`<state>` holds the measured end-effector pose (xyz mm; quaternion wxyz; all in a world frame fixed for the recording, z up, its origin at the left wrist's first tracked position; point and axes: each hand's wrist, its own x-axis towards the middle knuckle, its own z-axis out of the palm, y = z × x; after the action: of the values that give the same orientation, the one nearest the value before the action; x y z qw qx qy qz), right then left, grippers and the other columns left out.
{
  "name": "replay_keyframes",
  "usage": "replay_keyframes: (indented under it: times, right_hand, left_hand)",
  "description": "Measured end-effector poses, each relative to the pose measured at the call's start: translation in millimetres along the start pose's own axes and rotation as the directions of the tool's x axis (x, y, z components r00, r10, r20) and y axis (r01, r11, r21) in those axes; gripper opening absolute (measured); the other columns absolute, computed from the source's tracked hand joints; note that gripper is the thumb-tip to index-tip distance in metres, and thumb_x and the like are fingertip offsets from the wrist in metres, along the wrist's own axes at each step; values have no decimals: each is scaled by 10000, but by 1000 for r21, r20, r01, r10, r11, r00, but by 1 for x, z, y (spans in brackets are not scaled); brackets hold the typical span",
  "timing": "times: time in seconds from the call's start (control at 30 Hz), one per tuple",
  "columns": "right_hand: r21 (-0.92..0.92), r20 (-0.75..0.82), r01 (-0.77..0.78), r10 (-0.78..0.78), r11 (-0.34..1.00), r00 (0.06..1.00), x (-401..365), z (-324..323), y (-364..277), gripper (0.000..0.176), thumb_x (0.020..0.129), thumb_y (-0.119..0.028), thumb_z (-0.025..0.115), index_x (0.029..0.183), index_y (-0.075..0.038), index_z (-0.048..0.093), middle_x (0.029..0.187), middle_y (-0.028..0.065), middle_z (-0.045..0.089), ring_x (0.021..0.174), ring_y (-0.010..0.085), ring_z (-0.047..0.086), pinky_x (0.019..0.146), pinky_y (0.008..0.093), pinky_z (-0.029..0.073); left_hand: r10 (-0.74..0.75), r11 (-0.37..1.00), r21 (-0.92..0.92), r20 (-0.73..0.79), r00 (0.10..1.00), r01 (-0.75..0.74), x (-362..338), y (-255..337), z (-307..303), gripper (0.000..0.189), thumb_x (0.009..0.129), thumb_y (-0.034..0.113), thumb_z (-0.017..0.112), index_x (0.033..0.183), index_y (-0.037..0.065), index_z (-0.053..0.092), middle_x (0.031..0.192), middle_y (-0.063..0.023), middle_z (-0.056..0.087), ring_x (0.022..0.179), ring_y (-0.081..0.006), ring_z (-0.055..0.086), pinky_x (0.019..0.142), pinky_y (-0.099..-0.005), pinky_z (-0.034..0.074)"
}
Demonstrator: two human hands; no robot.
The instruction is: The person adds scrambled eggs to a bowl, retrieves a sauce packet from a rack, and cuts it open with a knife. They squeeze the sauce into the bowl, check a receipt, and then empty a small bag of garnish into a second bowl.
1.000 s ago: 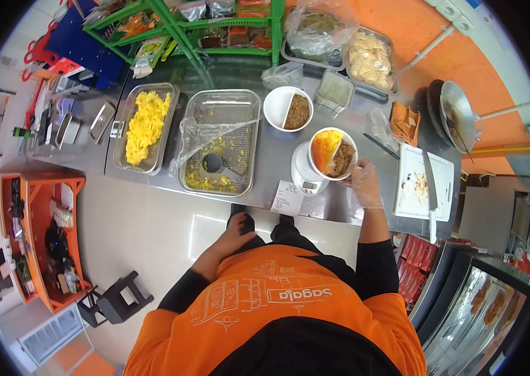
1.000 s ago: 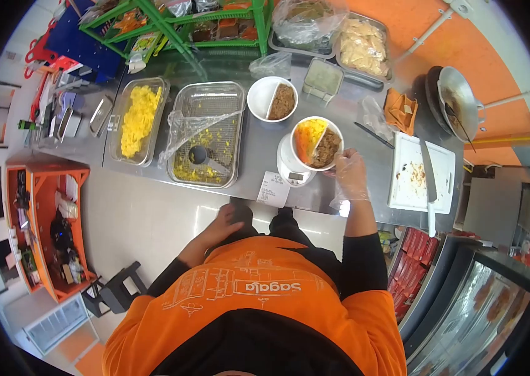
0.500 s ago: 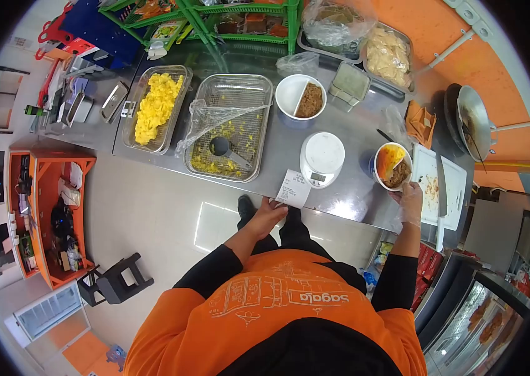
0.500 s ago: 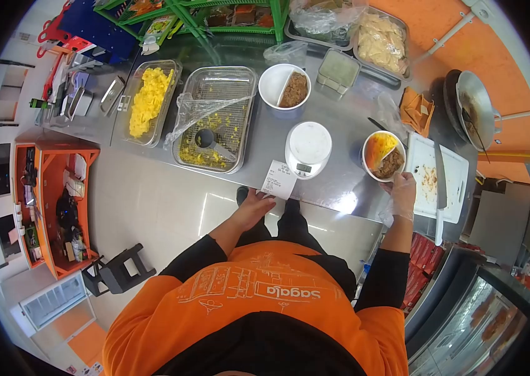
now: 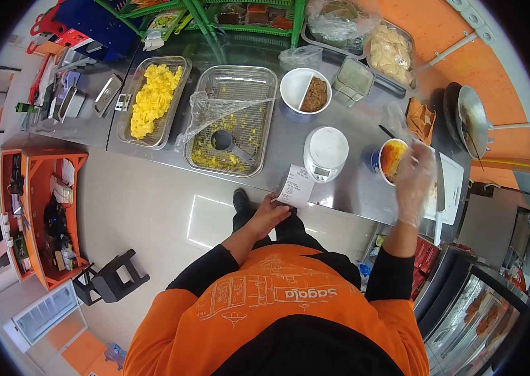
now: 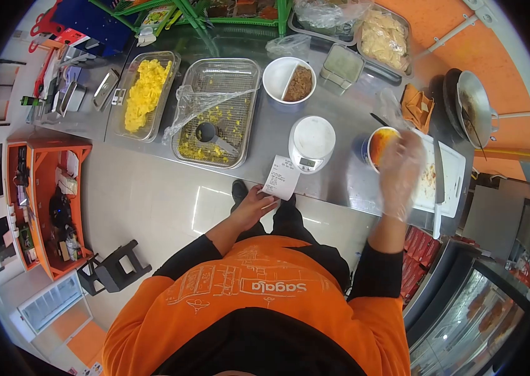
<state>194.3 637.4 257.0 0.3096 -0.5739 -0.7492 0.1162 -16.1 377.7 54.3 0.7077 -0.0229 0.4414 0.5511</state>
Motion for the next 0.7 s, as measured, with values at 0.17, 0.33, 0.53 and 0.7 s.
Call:
replay_keyframes:
  times: [0.17, 0.33, 0.53, 0.7]
  right_hand:
    - [324, 394, -89, -49, 942, 918, 39, 134, 12, 391, 973, -244, 599, 1234, 47, 599, 1103, 194, 675, 987, 279, 692, 840, 356, 554]
    - [385, 791, -664, 142, 641, 595, 71, 186, -28, 383, 956, -199, 589, 1136, 139, 584, 974, 187, 686, 759, 240, 733, 691, 311, 594]
    - [376, 809, -747, 199, 548, 554, 71, 203, -33, 269, 908, -97, 566, 1114, 60, 492, 987, 191, 620, 831, 277, 710, 681, 376, 655]
    - [422, 772, -717, 195, 555, 605, 66, 208, -33, 279, 897, -90, 589, 1112, 55, 485, 943, 146, 600, 804, 284, 706, 681, 387, 663]
  left_hand:
    - [-23, 998, 54, -22, 999, 24, -2, -5, -2, 541, 995, 114, 612, 1402, -36, 288, 1331, -165, 506, 1248, -255, 563, 1115, -375, 467]
    - [-46, 988, 143, -65, 997, 55, -9, 4, 7, 397, 1028, 183, 577, 1311, -44, 414, 1242, -142, 566, 1145, -211, 615, 1055, -345, 515]
    - [-30, 989, 141, -101, 994, 44, -17, 9, 12, 304, 1035, 175, 573, 1231, -33, 469, 1151, -128, 594, 1063, -193, 640, 1014, -331, 551]
    - [-33, 987, 151, -114, 993, 50, -20, 11, 15, 296, 1037, 159, 564, 1234, -37, 462, 1157, -137, 598, 1064, -202, 652, 1008, -331, 561]
